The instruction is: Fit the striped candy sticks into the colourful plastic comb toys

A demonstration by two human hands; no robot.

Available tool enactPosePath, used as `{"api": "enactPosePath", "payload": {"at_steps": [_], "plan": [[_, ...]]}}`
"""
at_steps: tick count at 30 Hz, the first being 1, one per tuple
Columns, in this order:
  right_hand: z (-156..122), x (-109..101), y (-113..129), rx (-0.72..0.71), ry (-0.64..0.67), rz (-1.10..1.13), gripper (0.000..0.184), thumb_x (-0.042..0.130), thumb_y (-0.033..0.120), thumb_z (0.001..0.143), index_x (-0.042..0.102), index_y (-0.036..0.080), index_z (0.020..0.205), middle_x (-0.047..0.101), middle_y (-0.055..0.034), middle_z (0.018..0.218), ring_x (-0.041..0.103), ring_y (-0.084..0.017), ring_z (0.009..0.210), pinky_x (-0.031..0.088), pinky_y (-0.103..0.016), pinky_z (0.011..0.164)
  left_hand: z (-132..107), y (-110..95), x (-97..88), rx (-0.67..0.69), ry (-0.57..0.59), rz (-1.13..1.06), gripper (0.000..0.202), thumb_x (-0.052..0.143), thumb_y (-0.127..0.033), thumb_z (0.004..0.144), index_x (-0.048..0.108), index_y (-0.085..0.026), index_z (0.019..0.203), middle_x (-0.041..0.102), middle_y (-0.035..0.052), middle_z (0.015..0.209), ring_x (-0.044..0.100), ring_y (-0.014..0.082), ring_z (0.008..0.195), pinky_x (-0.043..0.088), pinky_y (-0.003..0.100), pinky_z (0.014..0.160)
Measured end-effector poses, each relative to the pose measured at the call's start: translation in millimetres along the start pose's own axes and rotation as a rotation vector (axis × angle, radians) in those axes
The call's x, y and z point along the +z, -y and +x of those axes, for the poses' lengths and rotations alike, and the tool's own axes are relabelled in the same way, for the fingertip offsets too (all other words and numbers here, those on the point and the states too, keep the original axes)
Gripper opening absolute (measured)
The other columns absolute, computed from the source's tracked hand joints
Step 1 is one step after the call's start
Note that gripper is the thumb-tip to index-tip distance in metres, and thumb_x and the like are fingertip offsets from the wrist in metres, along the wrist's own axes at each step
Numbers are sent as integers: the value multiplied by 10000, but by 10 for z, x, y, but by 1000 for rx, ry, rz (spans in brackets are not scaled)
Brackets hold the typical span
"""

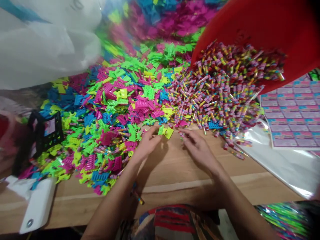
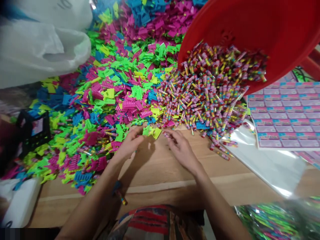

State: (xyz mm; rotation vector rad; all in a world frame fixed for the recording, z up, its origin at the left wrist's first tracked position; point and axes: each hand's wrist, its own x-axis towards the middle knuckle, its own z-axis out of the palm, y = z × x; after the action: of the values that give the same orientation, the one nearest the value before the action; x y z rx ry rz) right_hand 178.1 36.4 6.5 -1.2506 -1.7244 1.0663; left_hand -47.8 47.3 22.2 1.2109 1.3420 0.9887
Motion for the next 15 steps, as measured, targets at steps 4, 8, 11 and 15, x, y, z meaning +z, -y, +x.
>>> {"api": "enactPosePath", "payload": {"at_steps": [4, 8, 11, 15], "plan": [[-7, 228, 172, -62, 99, 77, 297, 471, 309, 1020, 618, 258, 1273, 595, -85, 1181, 627, -203, 971, 513, -372, 896, -179, -77, 159, -233, -60, -566, 265, 802, -273, 669, 657, -174, 868, 707, 4, 815, 628, 153, 758, 465, 268, 744], [-11, 291, 207, -112, 85, 66, 247, 515, 286, 1005, 650, 257, 1210, 624, -73, 1127, 593, -224, 1088, 466, -384, 973, -269, -103, 220, -278, -30, -702, 442, 911, -265, 608, 666, -169, 963, 748, 20, 903, 679, 152, 843, 479, 280, 838], [-23, 278, 211, -69, 86, 121, 207, 562, 313, 985, 677, 248, 1143, 648, -63, 1079, 602, -220, 1040, 474, -372, 940, -291, -74, 230, -307, -7, -741, 473, 928, -232, 588, 668, -172, 978, 759, 18, 933, 693, 151, 841, 491, 291, 853], [-33, 216, 239, 95, 107, 318, 232, 598, 372, 961, 669, 214, 1115, 668, -33, 929, 618, -180, 848, 501, -314, 777, -305, -58, 263, -337, 2, -779, 464, 920, -196, 581, 676, -164, 974, 759, 17, 900, 687, 143, 787, 495, 270, 782]]}}
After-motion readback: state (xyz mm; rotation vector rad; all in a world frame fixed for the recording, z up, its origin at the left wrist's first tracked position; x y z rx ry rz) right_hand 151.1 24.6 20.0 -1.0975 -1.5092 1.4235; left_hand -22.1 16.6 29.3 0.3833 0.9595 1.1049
